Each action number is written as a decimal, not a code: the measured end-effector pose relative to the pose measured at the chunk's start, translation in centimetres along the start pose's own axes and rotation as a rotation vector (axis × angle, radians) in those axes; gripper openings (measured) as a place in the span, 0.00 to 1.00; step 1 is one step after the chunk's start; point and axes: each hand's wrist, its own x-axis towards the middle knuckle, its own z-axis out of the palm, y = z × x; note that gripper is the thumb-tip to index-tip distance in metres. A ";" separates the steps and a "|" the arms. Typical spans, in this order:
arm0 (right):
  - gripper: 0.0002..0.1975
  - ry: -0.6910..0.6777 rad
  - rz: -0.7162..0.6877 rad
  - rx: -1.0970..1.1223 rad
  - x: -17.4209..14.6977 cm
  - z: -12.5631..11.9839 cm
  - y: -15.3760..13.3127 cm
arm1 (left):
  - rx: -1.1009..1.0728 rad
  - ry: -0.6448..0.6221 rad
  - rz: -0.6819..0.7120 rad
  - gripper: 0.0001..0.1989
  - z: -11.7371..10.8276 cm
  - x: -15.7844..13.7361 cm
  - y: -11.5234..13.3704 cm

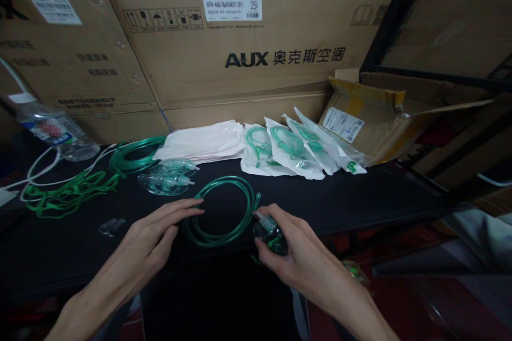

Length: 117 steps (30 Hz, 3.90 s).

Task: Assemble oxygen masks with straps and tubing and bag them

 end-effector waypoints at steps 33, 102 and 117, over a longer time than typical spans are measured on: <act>0.29 -0.018 -0.189 -0.020 -1.1 2.8 0.5 | -0.101 -0.275 0.119 0.12 -2.6 2.4 -1.9; 0.21 -0.350 -0.106 0.216 8.7 -1.0 -0.5 | -0.346 0.002 0.130 0.10 1.6 6.1 0.1; 0.17 -0.237 -0.223 0.220 11.4 0.4 0.6 | -0.234 0.096 0.252 0.10 2.2 7.6 -0.9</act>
